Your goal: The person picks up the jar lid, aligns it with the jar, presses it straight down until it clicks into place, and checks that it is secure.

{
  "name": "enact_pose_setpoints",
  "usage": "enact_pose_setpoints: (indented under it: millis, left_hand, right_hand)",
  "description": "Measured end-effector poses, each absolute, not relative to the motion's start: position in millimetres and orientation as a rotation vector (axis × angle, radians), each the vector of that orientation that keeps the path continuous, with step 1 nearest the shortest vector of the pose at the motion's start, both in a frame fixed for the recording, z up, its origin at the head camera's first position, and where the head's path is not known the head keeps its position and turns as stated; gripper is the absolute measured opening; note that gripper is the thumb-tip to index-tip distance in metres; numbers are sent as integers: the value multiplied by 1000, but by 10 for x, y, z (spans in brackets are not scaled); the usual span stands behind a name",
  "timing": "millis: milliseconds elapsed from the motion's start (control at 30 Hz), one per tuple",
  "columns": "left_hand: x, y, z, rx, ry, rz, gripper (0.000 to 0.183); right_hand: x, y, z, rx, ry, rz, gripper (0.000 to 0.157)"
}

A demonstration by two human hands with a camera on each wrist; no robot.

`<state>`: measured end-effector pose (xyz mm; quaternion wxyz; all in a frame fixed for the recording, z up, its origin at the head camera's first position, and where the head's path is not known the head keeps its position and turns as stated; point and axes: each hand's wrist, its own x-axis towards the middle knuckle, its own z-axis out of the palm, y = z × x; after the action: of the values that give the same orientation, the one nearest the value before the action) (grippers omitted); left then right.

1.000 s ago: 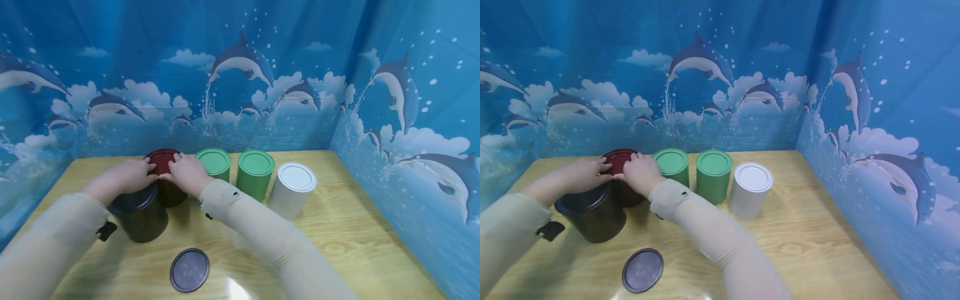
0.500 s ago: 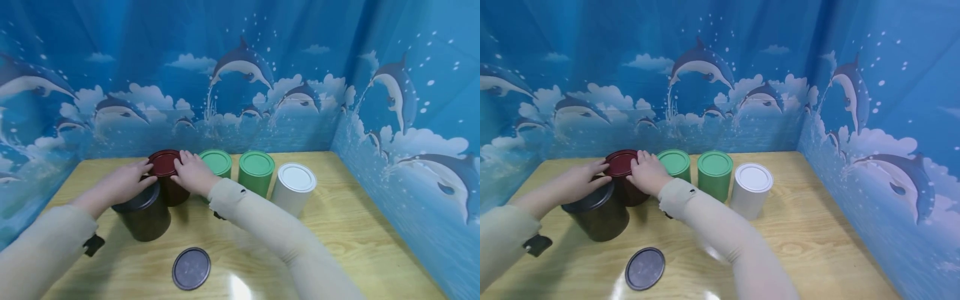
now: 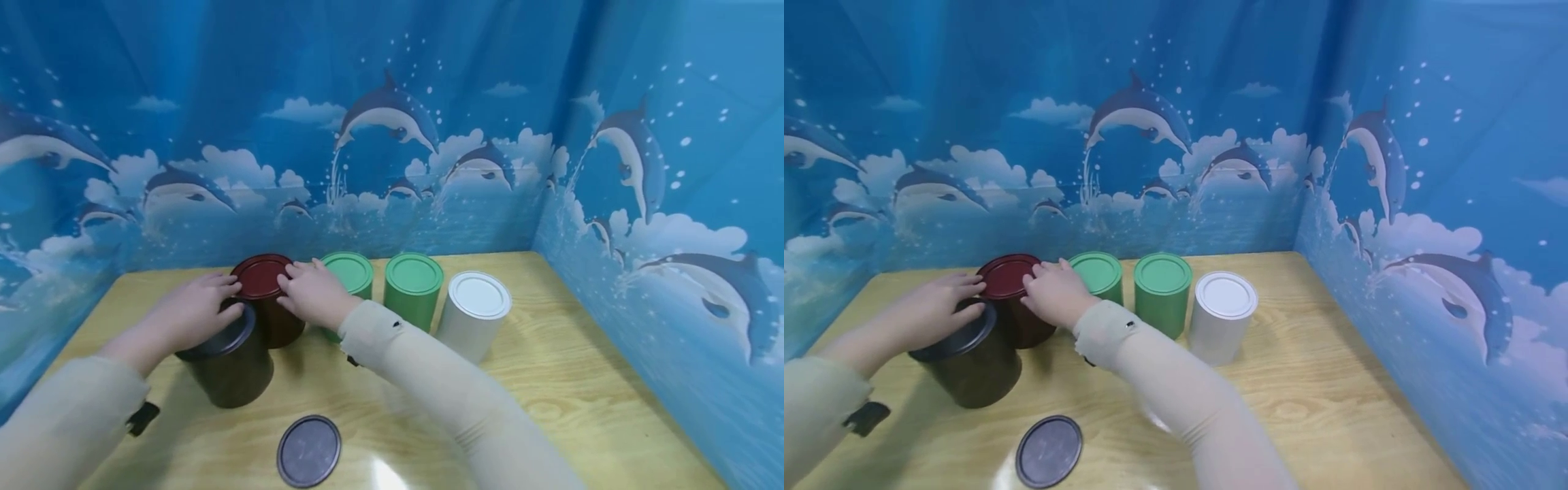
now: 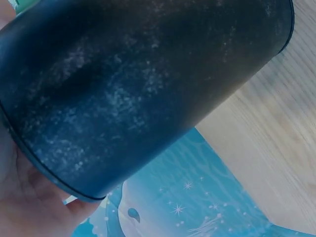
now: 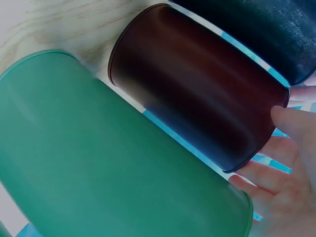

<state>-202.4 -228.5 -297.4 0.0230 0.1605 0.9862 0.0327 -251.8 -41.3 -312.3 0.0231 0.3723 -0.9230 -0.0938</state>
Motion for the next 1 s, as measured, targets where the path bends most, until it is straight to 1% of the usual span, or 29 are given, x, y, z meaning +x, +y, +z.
enact_pose_setpoints:
  millis: [233, 367, 533, 633, 833, 1000]
  left_hand:
    - [-2021, -2269, -3013, 482, 3008, 62, 59]
    - [-1969, -2257, -3053, 491, 2986, 34, 58]
    - [-1961, -2261, -3044, 522, 3013, 73, 52]
    - [-1967, -2225, -3024, 508, 3009, 64, 52]
    - [-1914, -2173, -3060, 503, 3022, 29, 57]
    - [-1824, -2147, -3037, 510, 3054, 52, 59]
  right_hand:
    - [-2469, -361, -3194, 1150, -2891, -319, 60]
    - [-2423, -320, -3208, 1231, -2870, -269, 59]
    - [-2411, -306, -3175, 1259, -2868, -182, 54]
    - [-2422, -274, -3186, 1261, -2870, -178, 57]
    - [-2415, -185, -3228, 1285, -2874, -212, 68]
    - [-2365, -136, -3205, 1304, -2863, -225, 68]
